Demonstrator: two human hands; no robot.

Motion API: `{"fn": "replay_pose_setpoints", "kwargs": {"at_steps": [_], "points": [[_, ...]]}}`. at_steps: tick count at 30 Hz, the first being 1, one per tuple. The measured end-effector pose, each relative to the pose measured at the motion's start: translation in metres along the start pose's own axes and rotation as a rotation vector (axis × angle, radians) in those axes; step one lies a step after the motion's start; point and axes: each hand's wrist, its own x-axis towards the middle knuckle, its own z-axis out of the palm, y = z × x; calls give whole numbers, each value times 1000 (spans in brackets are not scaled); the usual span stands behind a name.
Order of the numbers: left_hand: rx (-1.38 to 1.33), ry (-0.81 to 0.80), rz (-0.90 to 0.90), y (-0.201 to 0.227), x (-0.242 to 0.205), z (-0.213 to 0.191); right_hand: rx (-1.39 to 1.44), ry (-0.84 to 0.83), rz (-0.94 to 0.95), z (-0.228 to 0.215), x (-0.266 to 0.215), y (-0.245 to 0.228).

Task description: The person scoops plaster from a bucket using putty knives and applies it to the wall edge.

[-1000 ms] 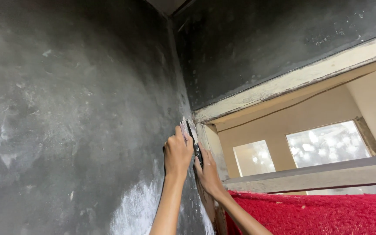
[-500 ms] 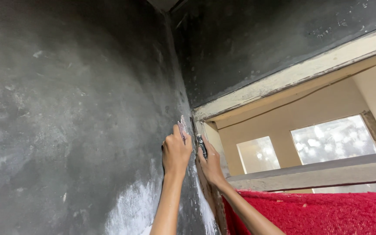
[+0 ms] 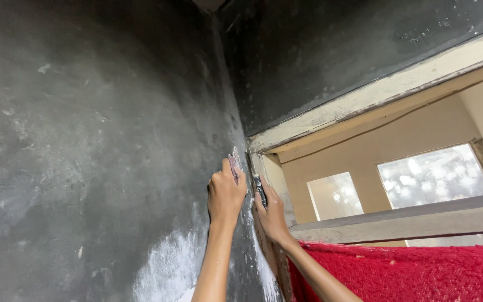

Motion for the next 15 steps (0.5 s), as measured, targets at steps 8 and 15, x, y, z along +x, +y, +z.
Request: {"fn": "replay_pose_setpoints", "kwargs": {"at_steps": [8,15], "points": [[43,-3,0,3,1,0,-27,37,17,-19,-2,-11],[21,-16,-13,3,-2,-1,8,-55,30,-19,-17,-11]]}}
